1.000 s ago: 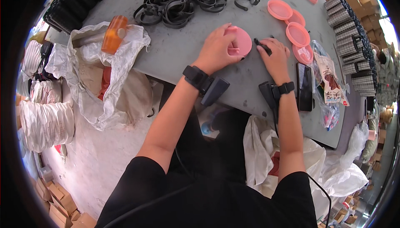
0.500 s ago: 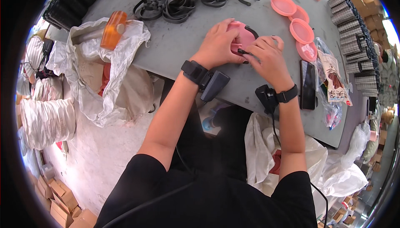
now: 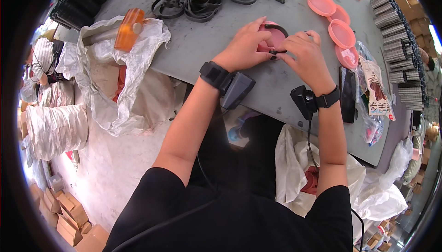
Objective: Fitting black rubber gaskets into pink plastic lids at an assembly station.
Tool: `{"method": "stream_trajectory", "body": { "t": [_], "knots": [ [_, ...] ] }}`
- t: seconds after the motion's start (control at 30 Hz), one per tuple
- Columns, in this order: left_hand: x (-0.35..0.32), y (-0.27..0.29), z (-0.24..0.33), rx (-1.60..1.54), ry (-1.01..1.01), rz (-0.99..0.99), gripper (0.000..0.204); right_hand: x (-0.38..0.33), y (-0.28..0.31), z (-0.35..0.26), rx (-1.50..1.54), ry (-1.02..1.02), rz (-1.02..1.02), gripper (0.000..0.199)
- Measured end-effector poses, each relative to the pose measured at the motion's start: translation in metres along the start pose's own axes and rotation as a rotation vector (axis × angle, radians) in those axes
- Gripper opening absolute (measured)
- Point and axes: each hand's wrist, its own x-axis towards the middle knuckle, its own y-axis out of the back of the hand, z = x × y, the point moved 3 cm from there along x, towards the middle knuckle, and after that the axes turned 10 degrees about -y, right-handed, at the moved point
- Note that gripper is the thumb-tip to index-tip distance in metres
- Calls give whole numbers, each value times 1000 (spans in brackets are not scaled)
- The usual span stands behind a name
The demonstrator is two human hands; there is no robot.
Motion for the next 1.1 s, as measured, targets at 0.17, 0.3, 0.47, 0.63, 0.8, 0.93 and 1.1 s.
{"method": "stream_trajectory", "body": {
  "t": [0.17, 0.3, 0.47, 0.63, 0.8, 0.93, 1.1],
  "knots": [
    [-1, 2, -2, -70, 28, 2, 21, 0, -4, 1, 55, -66, -2, 18],
    [2, 2, 1, -74, 7, 9, 19, 1, -7, 10, 147, -112, 29, 25],
    [3, 3, 9, -87, -24, -4, 18, 9, -15, 39, 655, -289, 53, 31],
    [5, -1, 8, -172, 25, -55, 19, 2, -30, 48, 700, -553, -11, 23],
    [3, -2, 6, -134, 8, -58, 19, -1, -28, 43, 697, -644, 114, 18],
    [4, -5, 5, -170, 33, -85, 19, -2, -31, 41, 725, -697, 213, 17],
    [2, -6, 5, -149, 34, -104, 21, 0, -28, 33, 639, -737, 236, 15]
  ]
}}
